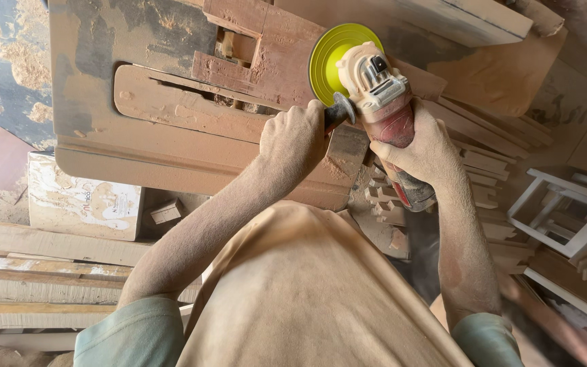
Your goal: The person uses an angle grinder with a sanding disc to smooth the surface of a wooden piece. They move the tool along the wood, generating sawdust, and briefly flip the piece to work on different areas.
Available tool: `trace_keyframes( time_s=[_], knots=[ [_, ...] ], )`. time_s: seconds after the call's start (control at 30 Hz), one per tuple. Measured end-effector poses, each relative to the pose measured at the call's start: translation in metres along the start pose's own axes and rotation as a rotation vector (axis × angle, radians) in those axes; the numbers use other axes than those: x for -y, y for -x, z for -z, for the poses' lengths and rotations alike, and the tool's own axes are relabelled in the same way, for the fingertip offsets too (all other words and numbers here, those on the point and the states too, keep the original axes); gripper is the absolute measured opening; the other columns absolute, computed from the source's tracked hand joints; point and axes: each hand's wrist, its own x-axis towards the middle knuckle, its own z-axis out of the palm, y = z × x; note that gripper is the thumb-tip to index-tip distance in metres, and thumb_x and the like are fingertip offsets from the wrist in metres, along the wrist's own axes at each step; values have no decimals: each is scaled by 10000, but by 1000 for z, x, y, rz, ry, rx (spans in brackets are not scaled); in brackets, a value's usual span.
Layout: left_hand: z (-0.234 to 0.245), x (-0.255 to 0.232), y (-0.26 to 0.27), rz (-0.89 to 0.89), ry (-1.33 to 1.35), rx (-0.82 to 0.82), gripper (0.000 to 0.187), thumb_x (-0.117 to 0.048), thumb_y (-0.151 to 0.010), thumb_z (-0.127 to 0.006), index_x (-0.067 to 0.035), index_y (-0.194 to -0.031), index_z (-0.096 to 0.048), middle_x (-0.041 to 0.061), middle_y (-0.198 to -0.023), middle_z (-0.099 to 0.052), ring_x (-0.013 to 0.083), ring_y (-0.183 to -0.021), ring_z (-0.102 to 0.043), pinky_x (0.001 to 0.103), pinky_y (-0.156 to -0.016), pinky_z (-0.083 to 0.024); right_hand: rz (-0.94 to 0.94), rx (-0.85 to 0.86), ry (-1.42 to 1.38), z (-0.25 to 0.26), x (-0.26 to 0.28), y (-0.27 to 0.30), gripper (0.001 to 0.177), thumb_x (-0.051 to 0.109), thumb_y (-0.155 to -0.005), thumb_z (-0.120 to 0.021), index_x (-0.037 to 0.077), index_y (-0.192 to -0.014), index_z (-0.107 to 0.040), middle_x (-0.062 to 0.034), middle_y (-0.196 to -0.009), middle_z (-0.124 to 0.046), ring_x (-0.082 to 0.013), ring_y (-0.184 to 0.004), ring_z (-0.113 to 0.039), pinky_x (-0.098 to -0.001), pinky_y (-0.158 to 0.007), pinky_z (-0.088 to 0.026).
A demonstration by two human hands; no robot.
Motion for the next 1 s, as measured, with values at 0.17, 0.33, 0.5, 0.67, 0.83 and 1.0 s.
trace_keyframes(
  time_s=[0.17,0.33,0.5,0.67,0.83,1.0],
  knots=[
    [1,2,2,6,-6,2,368,-403,-1013,-626,-38,-991,-585,191,-741,-700,401,-682,-723,516,-581,-572,25,-2,-19,-3,1,1,826,398,-710,-864,15,-1369,-545,-231,-1212,-718,-360,-1142,-716,-467,-977,-560],
    [3,4,2,10,-17,34,348,-368,-961,-656,-30,-1002,-585,188,-754,-703,386,-687,-732,507,-579,-579,-8,-3,10,-6,2,1,800,402,-699,-861,14,-1329,-557,-231,-1181,-727,-358,-1111,-729,-467,-964,-573],
    [10,2,1,37,-36,82,312,-332,-979,-643,-26,-1000,-582,173,-748,-700,359,-678,-737,478,-567,-583,73,-23,-15,-7,1,0,813,401,-720,-867,-3,-1346,-541,-244,-1195,-718,-371,-1134,-714,-480,-971,-566],
    [12,2,5,69,-34,160,304,-326,-1000,-625,-26,-1025,-581,149,-704,-690,309,-621,-727,455,-514,-572,5,3,4,-11,3,3,803,381,-702,-861,-3,-1327,-534,-241,-1165,-722,-365,-1096,-731,-476,-961,-578],
    [10,7,18,42,-56,102,288,-299,-962,-665,-24,-1005,-591,140,-707,-682,294,-590,-706,450,-488,-559,14,9,-19,-16,11,10,808,357,-695,-866,-10,-1333,-533,-245,-1169,-719,-364,-1090,-732,-477,-951,-580],
    [14,15,27,106,-67,170,235,-251,-1014,-629,-25,-1048,-578,119,-674,-668,242,-526,-681,418,-438,-555,-40,57,-4,-22,24,11,770,351,-690,-869,15,-1309,-555,-230,-1151,-729,-337,-1062,-741,-467,-943,-593]
  ],
)
